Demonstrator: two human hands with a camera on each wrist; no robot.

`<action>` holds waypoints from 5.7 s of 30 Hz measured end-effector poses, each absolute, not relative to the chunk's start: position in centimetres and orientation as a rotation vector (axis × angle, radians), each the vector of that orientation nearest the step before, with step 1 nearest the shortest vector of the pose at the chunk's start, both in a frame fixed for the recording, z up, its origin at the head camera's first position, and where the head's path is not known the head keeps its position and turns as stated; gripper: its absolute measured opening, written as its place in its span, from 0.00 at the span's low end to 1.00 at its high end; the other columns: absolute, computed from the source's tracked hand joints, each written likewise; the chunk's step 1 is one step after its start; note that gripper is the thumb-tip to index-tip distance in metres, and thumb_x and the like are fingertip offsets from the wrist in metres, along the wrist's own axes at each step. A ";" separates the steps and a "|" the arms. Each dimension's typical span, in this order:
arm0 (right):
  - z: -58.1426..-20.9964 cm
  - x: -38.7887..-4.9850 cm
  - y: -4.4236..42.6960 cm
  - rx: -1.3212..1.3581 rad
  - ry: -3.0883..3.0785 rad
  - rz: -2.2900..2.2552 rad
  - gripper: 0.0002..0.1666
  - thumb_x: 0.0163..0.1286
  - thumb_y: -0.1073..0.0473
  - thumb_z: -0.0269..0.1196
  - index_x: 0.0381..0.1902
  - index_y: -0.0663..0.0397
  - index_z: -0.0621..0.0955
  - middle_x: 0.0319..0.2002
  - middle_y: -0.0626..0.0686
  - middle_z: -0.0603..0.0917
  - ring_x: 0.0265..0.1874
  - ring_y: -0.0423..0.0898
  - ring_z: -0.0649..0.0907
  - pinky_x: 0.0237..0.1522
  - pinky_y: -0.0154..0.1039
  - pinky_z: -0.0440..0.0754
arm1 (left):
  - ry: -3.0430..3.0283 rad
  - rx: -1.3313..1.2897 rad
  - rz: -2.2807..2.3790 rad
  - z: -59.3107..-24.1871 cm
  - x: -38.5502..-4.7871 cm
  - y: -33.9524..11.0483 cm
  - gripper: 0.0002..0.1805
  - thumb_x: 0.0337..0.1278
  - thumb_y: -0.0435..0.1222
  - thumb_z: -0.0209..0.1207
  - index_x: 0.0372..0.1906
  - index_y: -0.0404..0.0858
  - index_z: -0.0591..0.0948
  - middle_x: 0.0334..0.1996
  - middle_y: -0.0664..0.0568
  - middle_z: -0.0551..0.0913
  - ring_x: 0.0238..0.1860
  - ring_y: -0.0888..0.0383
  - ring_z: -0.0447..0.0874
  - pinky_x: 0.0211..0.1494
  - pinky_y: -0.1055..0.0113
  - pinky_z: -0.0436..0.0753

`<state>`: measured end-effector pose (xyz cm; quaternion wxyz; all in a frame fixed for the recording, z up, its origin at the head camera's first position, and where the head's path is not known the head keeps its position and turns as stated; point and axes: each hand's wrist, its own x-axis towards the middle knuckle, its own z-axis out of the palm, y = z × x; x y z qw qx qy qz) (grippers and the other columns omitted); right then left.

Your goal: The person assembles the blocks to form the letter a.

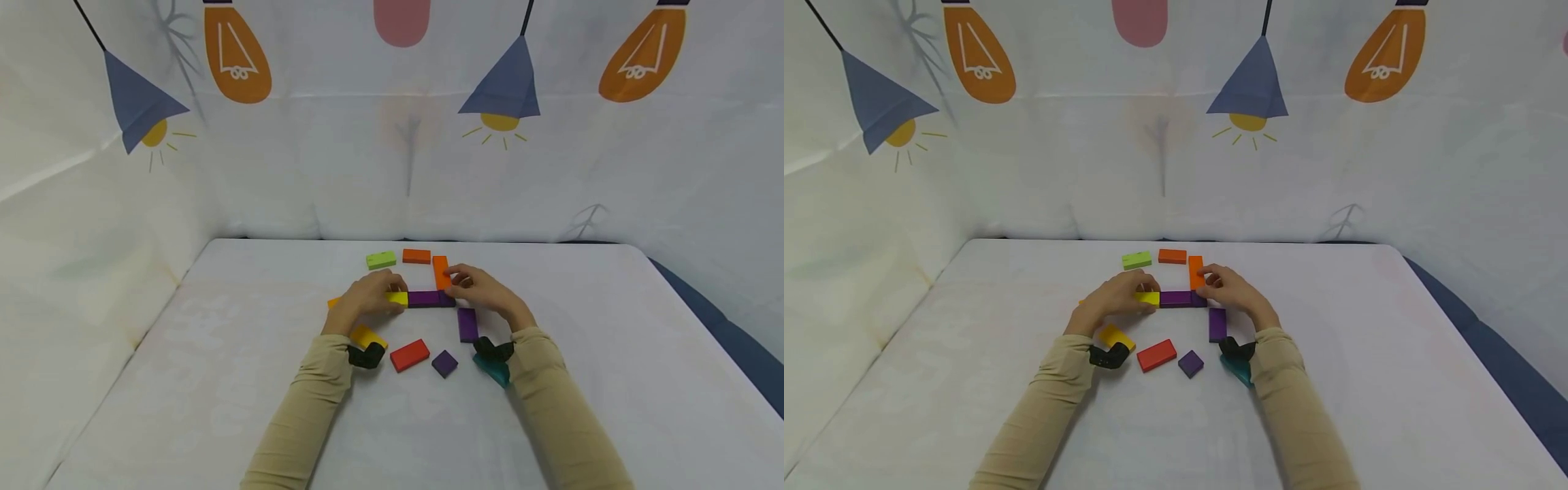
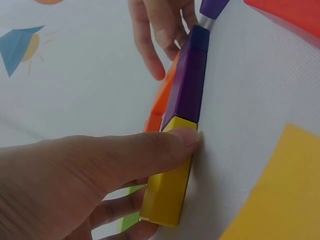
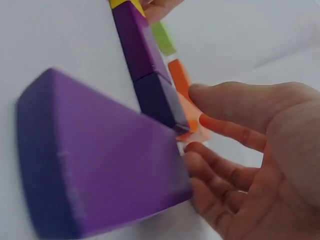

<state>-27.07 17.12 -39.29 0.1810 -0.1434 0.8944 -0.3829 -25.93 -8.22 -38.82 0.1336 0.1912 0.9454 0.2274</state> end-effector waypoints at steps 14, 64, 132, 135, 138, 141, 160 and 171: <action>-40.7 -25.7 16.8 -0.431 2.557 -1.175 0.33 0.66 0.49 0.60 0.67 0.49 0.67 0.58 0.61 0.70 0.56 0.58 0.71 0.59 0.57 0.71 | 2.751 0.569 0.684 -39.0 -25.4 -9.1 0.17 0.51 0.44 0.67 0.47 0.48 0.80 0.46 0.53 0.78 0.50 0.55 0.74 0.56 0.56 0.74; -42.3 -25.7 17.0 -0.592 2.611 -1.219 0.30 0.70 0.49 0.57 0.67 0.49 0.68 0.70 0.58 0.62 0.51 0.54 0.75 0.55 0.50 0.75 | 3.022 0.559 0.721 -38.0 -27.7 -9.8 0.15 0.63 0.40 0.56 0.53 0.41 0.79 0.53 0.50 0.79 0.57 0.52 0.76 0.60 0.56 0.76; -42.4 -25.9 16.9 -0.636 2.663 -1.181 0.28 0.70 0.51 0.57 0.65 0.50 0.70 0.61 0.59 0.74 0.47 0.52 0.77 0.51 0.47 0.76 | 3.021 0.702 0.332 -39.3 -32.4 -5.7 0.20 0.65 0.33 0.54 0.61 0.39 0.75 0.55 0.48 0.79 0.57 0.53 0.76 0.65 0.63 0.72; -42.3 -25.8 16.8 -0.625 2.655 -1.192 0.28 0.69 0.51 0.57 0.65 0.50 0.70 0.59 0.60 0.75 0.47 0.52 0.77 0.51 0.48 0.76 | 3.015 0.703 0.347 -39.3 -32.4 -5.6 0.19 0.64 0.33 0.54 0.60 0.39 0.76 0.54 0.48 0.80 0.55 0.54 0.77 0.64 0.63 0.73; -42.2 -25.7 16.8 -0.618 2.648 -1.190 0.28 0.69 0.51 0.58 0.66 0.50 0.70 0.58 0.60 0.76 0.48 0.52 0.77 0.51 0.48 0.76 | 3.004 0.707 0.353 -39.4 -32.4 -5.6 0.19 0.64 0.33 0.55 0.59 0.39 0.76 0.52 0.48 0.80 0.53 0.54 0.77 0.62 0.63 0.74; -42.3 -25.6 16.8 -0.609 2.646 -1.198 0.29 0.69 0.52 0.58 0.66 0.51 0.70 0.58 0.60 0.76 0.48 0.52 0.77 0.51 0.47 0.76 | 3.000 0.711 0.354 -39.4 -32.3 -5.6 0.19 0.63 0.32 0.55 0.59 0.39 0.76 0.51 0.48 0.80 0.53 0.54 0.78 0.62 0.63 0.74; -42.7 -25.7 16.9 -0.611 2.642 -1.228 0.27 0.68 0.52 0.59 0.64 0.48 0.72 0.60 0.58 0.75 0.47 0.52 0.77 0.50 0.45 0.76 | 2.988 0.705 0.383 -39.4 -31.3 -5.5 0.19 0.64 0.32 0.54 0.59 0.39 0.76 0.52 0.48 0.80 0.51 0.54 0.78 0.60 0.64 0.76; -42.6 -25.6 16.9 -0.625 2.640 -1.218 0.28 0.69 0.51 0.58 0.65 0.49 0.71 0.59 0.58 0.76 0.47 0.50 0.77 0.49 0.42 0.75 | 2.995 0.715 0.363 -39.7 -31.3 -5.5 0.19 0.64 0.33 0.55 0.59 0.39 0.76 0.52 0.48 0.81 0.51 0.54 0.78 0.60 0.64 0.76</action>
